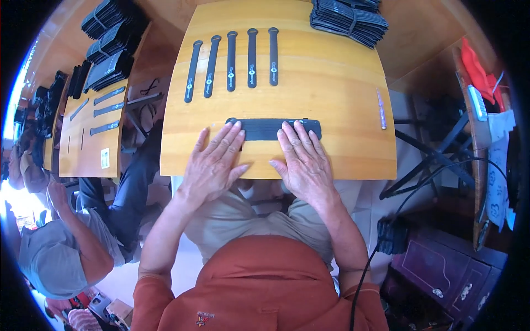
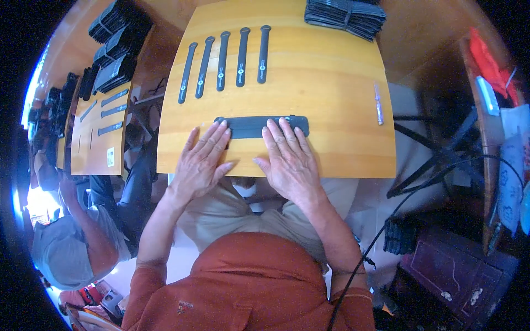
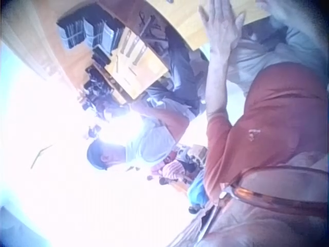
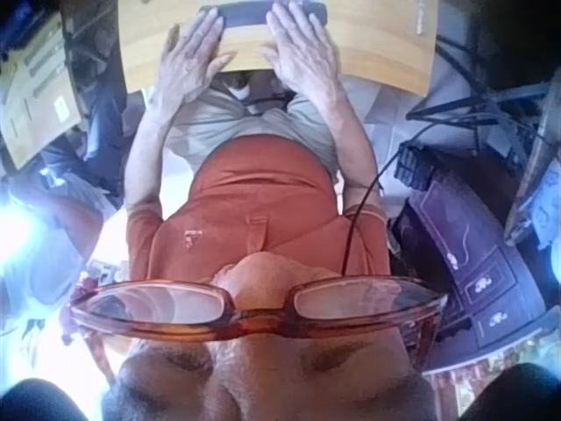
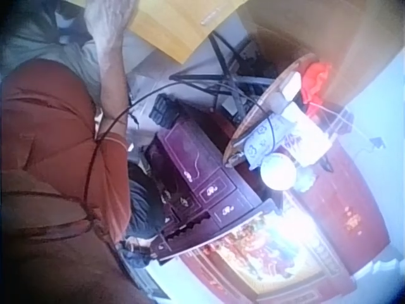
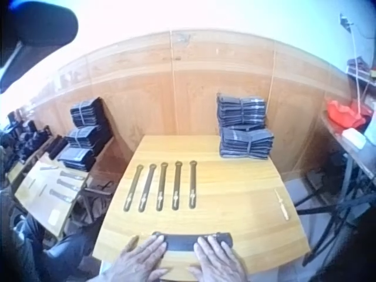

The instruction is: Aligning and stacking black fabric straps with white labels on a wooden table.

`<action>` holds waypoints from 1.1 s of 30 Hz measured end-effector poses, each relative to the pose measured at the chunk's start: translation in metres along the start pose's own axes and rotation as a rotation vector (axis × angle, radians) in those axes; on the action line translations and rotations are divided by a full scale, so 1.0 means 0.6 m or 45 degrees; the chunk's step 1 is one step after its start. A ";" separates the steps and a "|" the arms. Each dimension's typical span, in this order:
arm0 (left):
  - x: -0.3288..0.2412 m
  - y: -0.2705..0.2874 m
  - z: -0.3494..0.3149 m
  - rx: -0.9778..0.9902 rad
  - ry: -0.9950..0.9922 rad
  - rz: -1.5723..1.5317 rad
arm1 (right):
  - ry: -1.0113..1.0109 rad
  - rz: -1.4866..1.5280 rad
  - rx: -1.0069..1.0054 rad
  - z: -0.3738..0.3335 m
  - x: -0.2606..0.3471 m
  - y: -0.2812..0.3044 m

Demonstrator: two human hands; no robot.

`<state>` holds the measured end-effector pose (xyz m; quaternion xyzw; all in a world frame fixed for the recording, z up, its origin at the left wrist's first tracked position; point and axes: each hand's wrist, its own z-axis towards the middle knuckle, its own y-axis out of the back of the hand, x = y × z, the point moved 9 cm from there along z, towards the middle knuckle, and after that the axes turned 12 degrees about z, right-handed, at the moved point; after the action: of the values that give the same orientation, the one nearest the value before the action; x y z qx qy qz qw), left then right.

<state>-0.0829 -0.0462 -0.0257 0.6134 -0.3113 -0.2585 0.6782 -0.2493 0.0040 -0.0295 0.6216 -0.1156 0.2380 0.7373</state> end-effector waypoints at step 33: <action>0.036 0.000 -0.031 -0.128 0.011 -0.130 | 0.006 -0.308 -0.230 0.232 -0.085 0.024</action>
<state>-0.0546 -0.0492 -0.0246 0.5949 -0.2632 -0.3054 0.6954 -0.2831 -0.1399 -0.0130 0.5615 -0.0592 0.1374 0.8138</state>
